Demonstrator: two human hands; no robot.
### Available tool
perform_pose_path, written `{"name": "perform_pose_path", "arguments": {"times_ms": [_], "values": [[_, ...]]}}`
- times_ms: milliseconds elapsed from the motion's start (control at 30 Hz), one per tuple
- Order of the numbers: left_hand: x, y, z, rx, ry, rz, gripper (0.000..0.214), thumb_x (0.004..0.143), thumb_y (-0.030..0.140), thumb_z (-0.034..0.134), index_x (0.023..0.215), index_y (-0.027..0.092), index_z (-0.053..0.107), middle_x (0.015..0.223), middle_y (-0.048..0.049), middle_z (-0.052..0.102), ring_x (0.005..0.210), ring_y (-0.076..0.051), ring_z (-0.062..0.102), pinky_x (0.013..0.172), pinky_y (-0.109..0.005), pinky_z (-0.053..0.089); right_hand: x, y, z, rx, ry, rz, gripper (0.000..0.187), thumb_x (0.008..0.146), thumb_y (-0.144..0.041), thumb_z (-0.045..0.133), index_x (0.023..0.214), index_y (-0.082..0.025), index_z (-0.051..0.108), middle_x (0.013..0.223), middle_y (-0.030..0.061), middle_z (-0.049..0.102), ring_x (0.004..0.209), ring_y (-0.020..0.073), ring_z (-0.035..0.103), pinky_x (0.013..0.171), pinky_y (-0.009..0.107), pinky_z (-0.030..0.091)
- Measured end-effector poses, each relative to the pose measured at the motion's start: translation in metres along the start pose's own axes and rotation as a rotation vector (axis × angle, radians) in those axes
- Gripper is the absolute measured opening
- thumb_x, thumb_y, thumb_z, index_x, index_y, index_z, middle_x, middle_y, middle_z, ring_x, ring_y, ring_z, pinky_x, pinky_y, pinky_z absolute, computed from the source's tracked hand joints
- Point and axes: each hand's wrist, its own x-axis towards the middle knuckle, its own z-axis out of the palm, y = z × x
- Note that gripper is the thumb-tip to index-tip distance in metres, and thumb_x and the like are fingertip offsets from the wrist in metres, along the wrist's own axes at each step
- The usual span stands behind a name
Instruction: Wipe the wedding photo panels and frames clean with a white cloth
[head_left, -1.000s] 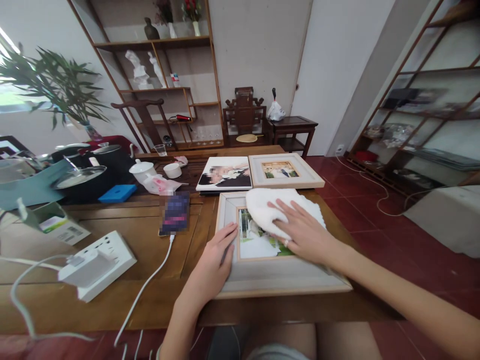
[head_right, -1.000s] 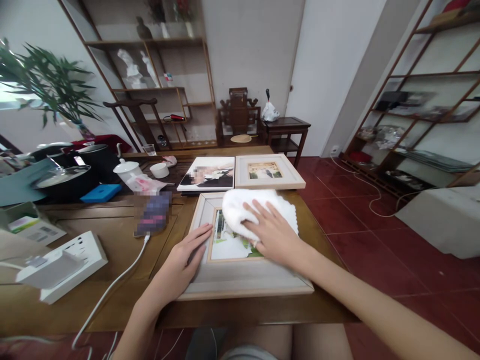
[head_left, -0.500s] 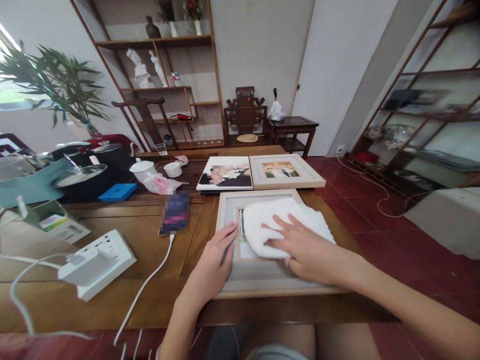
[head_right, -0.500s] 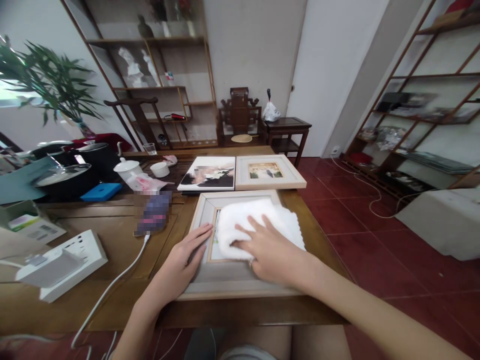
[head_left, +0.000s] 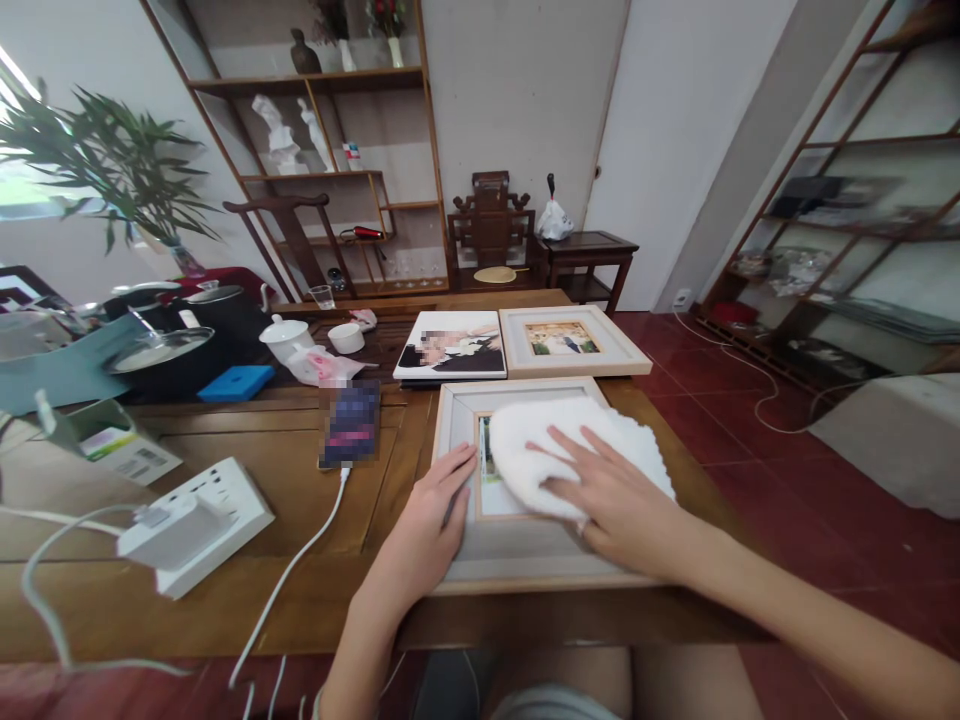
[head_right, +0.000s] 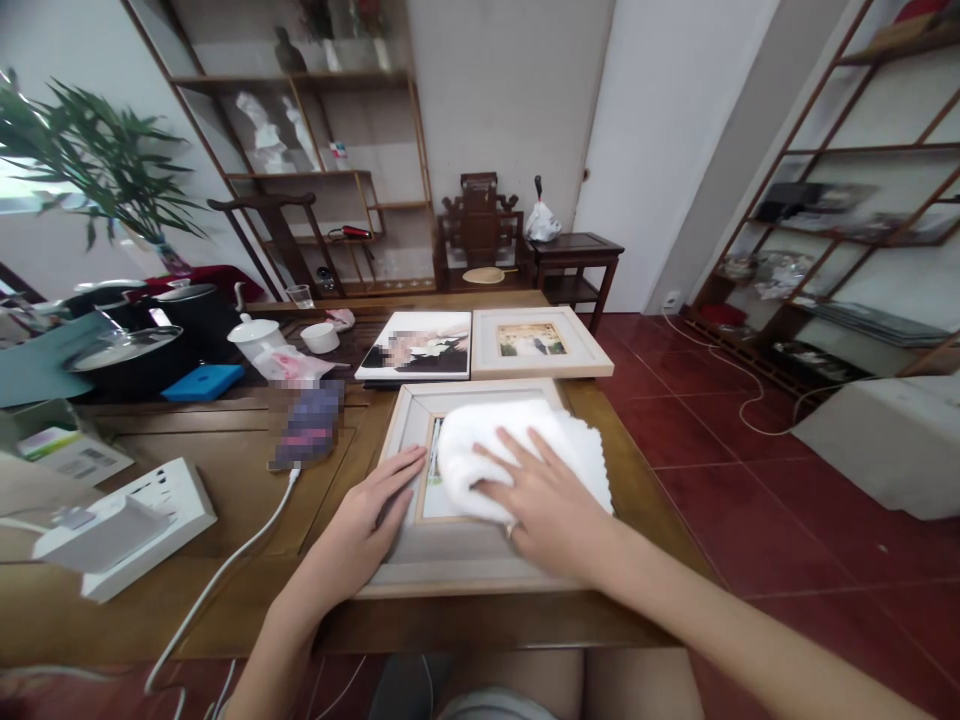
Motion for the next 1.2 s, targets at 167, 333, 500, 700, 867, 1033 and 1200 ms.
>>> {"name": "perform_pose_path", "arguments": {"times_ms": [167, 333, 500, 700, 867, 1033, 1200], "values": [[-0.001, 0.000, 0.000, -0.008, 0.005, -0.004, 0.040, 0.092, 0.020, 0.036, 0.127, 0.010, 0.053, 0.138, -0.0134, 0.049, 0.131, -0.021, 0.042, 0.111, -0.040, 0.033, 0.041, 0.044, 0.002, -0.245, 0.173, 0.022, 0.057, 0.067, -0.002, 0.049, 0.123, -0.013, 0.056, 0.150, 0.0116, 0.026, 0.139, 0.0347, 0.009, 0.110, 0.057, 0.013], [0.001, -0.003, 0.001, -0.007, 0.011, -0.001, 0.040, 0.092, 0.019, 0.036, 0.128, 0.012, 0.053, 0.138, -0.0126, 0.049, 0.131, -0.021, 0.042, 0.110, -0.041, 0.033, 0.063, 0.052, 0.002, -0.210, 0.116, 0.051, 0.058, 0.071, -0.006, 0.047, 0.128, -0.019, 0.053, 0.150, 0.0076, 0.029, 0.138, 0.0398, 0.005, 0.105, 0.066, 0.011], [0.000, -0.003, 0.001, 0.002, 0.019, 0.011, 0.041, 0.091, 0.019, 0.036, 0.127, 0.010, 0.054, 0.137, -0.0140, 0.050, 0.130, -0.022, 0.043, 0.110, -0.041, 0.034, 0.034, 0.016, -0.006, -0.014, -0.072, 0.004, 0.062, 0.067, -0.005, 0.046, 0.126, -0.023, 0.055, 0.148, 0.0047, 0.034, 0.138, 0.0367, 0.013, 0.106, 0.064, 0.013], [0.000, -0.003, 0.002, 0.011, 0.007, -0.003, 0.040, 0.093, 0.021, 0.035, 0.126, 0.011, 0.054, 0.139, -0.0130, 0.049, 0.131, -0.021, 0.042, 0.111, -0.041, 0.034, -0.022, -0.043, -0.046, 0.230, -0.259, -0.102, 0.066, 0.065, -0.003, 0.044, 0.126, -0.025, 0.054, 0.142, 0.0028, 0.043, 0.135, 0.0294, 0.027, 0.110, 0.055, 0.019], [0.000, -0.002, 0.001, 0.013, -0.017, -0.007, 0.040, 0.093, 0.020, 0.034, 0.128, 0.013, 0.053, 0.140, -0.0116, 0.048, 0.132, -0.021, 0.040, 0.111, -0.040, 0.033, -0.025, -0.052, -0.038, 0.244, -0.273, -0.115, 0.075, 0.059, -0.002, 0.046, 0.130, -0.026, 0.050, 0.147, 0.0024, 0.036, 0.137, 0.0319, 0.021, 0.109, 0.058, 0.020], [0.000, -0.001, 0.000, -0.001, -0.001, 0.011, 0.040, 0.093, 0.018, 0.034, 0.129, 0.016, 0.051, 0.140, -0.0106, 0.048, 0.132, -0.021, 0.041, 0.110, -0.043, 0.034, 0.003, -0.011, 0.000, 0.012, -0.061, 0.011, 0.069, 0.061, 0.003, 0.043, 0.124, -0.021, 0.055, 0.149, 0.0036, 0.032, 0.140, 0.0303, 0.009, 0.110, 0.059, 0.012], [-0.001, -0.001, 0.001, -0.019, 0.021, 0.009, 0.039, 0.092, 0.018, 0.036, 0.127, 0.015, 0.053, 0.139, -0.0119, 0.048, 0.132, -0.022, 0.041, 0.110, -0.044, 0.034, 0.046, 0.035, 0.000, -0.253, 0.185, 0.061, 0.062, 0.066, 0.006, 0.043, 0.122, -0.016, 0.057, 0.151, 0.0073, 0.027, 0.139, 0.0351, 0.003, 0.109, 0.061, 0.013]]}}
